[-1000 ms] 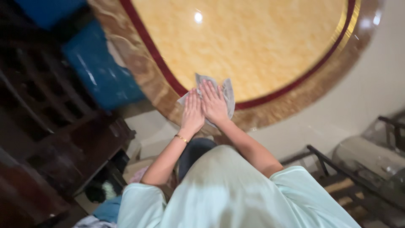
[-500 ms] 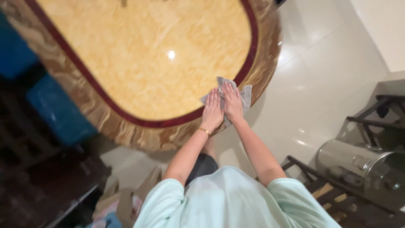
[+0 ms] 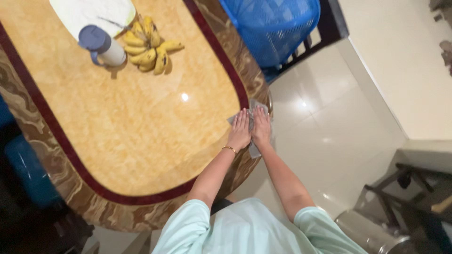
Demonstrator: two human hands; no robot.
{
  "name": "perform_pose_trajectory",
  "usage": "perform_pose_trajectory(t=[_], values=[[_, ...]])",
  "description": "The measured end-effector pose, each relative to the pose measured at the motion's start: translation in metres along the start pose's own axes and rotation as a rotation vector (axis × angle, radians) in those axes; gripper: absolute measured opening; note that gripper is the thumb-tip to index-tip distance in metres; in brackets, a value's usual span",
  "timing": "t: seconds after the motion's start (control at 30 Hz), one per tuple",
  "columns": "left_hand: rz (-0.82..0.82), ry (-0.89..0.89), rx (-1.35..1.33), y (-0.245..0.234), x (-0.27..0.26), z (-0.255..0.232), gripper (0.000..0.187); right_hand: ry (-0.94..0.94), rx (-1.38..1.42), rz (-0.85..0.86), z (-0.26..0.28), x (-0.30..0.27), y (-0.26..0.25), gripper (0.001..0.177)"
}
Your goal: The person wipes the surface of a dining table using a cloth, moving items aside and then rinsing the cloth in a sink.
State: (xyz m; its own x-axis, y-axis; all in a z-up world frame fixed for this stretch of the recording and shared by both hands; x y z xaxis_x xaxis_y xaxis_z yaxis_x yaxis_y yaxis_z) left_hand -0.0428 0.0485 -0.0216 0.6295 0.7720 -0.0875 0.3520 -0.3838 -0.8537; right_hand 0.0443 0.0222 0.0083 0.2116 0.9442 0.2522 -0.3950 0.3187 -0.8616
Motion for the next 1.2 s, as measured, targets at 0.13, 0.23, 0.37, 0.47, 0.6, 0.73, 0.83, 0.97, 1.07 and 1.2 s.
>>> perform_pose_trajectory(t=[0.13,0.23,0.37,0.47,0.6,0.73,0.83,0.97,1.07,1.2], values=[[0.099,0.054,-0.04,-0.002,0.043,-0.044,0.079,0.416,0.435,-0.113,-0.075,0.006,-0.015,0.041],[0.112,-0.028,-0.454,-0.017,0.077,-0.09,0.073,0.722,1.052,-0.334,-0.136,0.013,-0.029,0.043],[-0.042,0.01,-0.999,-0.007,0.134,-0.143,0.065,0.595,1.804,-0.407,-0.176,0.055,-0.109,0.045],[-0.031,-0.154,-1.471,0.048,0.197,-0.164,0.066,0.573,2.063,-0.262,-0.199,0.105,-0.185,0.047],[0.223,-0.242,-1.844,0.091,0.251,-0.231,0.06,0.53,2.188,-0.077,-0.233,0.165,-0.284,0.051],[0.333,-0.3,-1.962,0.032,0.319,-0.299,0.052,0.53,2.448,-0.021,-0.276,0.247,-0.335,0.053],[0.166,-0.172,-1.714,-0.038,0.382,-0.324,0.039,0.449,2.528,0.068,-0.306,0.311,-0.343,0.057],[-0.114,-0.142,-1.347,-0.12,0.453,-0.321,0.027,0.374,2.509,0.247,-0.337,0.402,-0.328,0.067],[-0.188,-0.152,-1.298,-0.16,0.528,-0.31,0.025,0.466,2.443,0.244,-0.37,0.472,-0.306,0.076],[-0.294,-0.169,-1.391,-0.19,0.628,-0.297,0.025,0.45,2.319,0.391,-0.408,0.566,-0.286,0.079]])
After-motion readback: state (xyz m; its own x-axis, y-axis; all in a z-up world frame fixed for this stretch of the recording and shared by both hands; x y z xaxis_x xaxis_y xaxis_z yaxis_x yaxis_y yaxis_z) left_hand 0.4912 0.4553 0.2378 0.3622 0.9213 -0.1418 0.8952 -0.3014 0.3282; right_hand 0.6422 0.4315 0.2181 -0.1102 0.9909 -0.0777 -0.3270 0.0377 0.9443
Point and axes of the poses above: each hand's wrist, its own x-axis towards the middle knuckle, its own y-axis out of the palm, z = x × y, the point moved 10 cm from there along x, towards the middle knuckle, and after that the axes turned 8 degrees about -y, right-handed, at the moved point
